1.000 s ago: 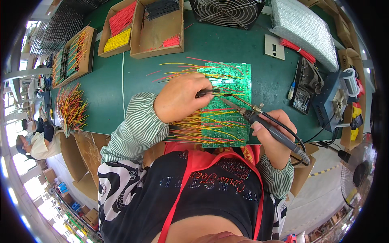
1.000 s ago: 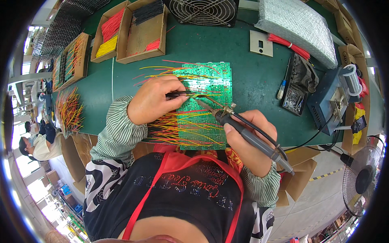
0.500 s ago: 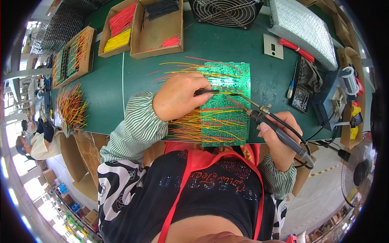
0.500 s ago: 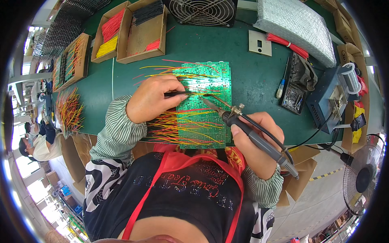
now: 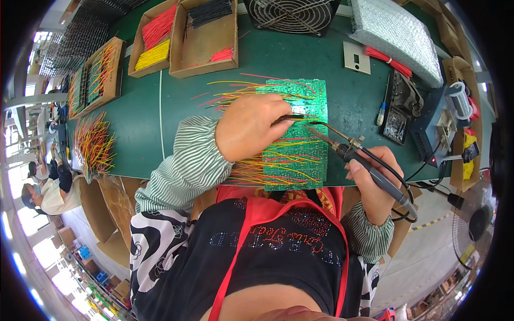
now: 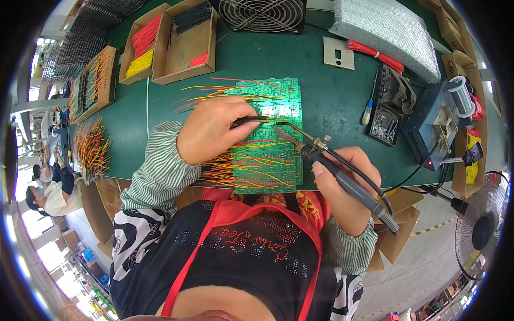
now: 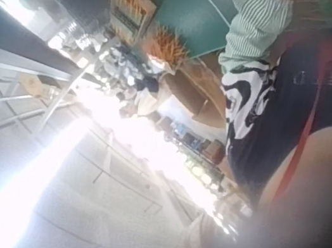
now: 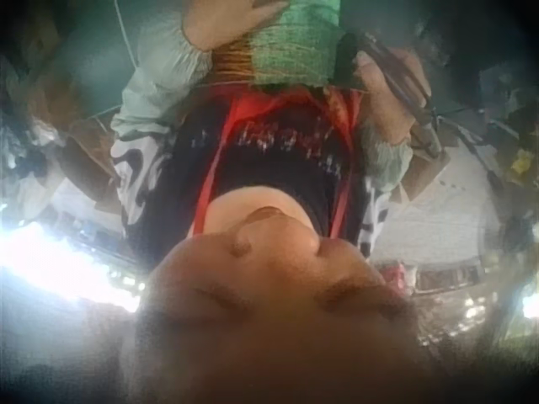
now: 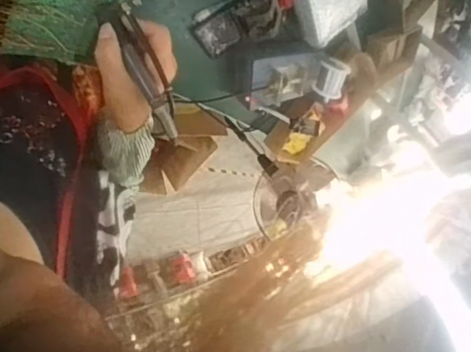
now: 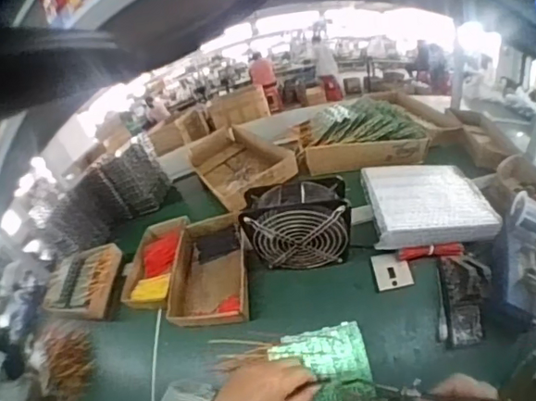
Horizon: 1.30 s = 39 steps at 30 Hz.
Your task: The person takes wires from storage boxes and solders them onto circuit boards using a soldering iron.
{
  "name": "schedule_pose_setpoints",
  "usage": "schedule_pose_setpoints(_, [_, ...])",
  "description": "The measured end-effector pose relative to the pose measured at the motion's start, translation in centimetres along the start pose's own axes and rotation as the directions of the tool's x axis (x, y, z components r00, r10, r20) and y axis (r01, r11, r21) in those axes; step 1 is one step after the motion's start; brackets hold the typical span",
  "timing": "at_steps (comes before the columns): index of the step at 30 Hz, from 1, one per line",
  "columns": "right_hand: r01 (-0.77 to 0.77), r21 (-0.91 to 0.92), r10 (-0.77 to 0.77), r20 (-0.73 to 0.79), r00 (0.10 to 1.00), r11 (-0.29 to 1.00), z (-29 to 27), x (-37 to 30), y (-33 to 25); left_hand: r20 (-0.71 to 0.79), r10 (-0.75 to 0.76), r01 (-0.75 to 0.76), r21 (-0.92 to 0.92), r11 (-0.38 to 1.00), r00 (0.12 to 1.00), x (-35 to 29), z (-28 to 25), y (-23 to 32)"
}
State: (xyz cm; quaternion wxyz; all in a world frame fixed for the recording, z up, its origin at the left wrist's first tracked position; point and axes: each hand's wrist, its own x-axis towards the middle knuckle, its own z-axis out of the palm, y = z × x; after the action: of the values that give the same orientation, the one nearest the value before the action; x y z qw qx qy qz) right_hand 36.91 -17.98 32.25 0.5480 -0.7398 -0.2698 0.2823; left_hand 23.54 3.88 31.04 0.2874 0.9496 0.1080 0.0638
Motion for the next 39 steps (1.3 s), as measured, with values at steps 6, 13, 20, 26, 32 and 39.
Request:
schedule_pose_setpoints(6, [-0.005, 0.005, 0.005, 0.006, 1.0, 1.0, -0.1, 0.2, 0.5, 0.054, -0.008, 0.011, -0.052, 0.999, 0.999, 0.6, 0.3, -0.4])
schedule_pose_setpoints(13, [-0.039, 0.087, 0.042, -0.032, 0.999, 0.995, 0.6, 0.6, 0.5, 0.062, -0.037, 0.042, -0.075, 0.996, 0.997, 0.8, 0.5, -0.3])
schedule_pose_setpoints(20, [0.016, 0.036, -0.014, -0.041, 0.999, 0.999, 0.6, 0.7, 0.6, 0.068, -0.022, 0.027, -0.069, 0.997, 0.997, 0.9, 0.4, -0.5])
schedule_pose_setpoints(26, [-0.033, 0.032, 0.035, -0.061, 0.998, 0.999, -0.2, 0.4, 0.1, 0.083, -0.023, 0.028, -0.06, 0.998, 0.996, 1.1, 0.3, -0.4])
schedule_pose_setpoints(32, [-0.025, 0.05, 0.028, -0.07, 0.997, 0.998, -0.6, 0.1, 0.1, 0.003, 0.013, -0.013, -0.034, 0.999, 1.0, 0.5, -0.5, -0.6])
schedule_pose_setpoints(39, [-0.035, 0.069, 0.041, -0.09, 0.995, 0.997, -1.1, -0.2, 0.5, -0.265, -0.119, 0.155, 0.12, 0.98, 0.957, 0.6, -3.1, -0.3])
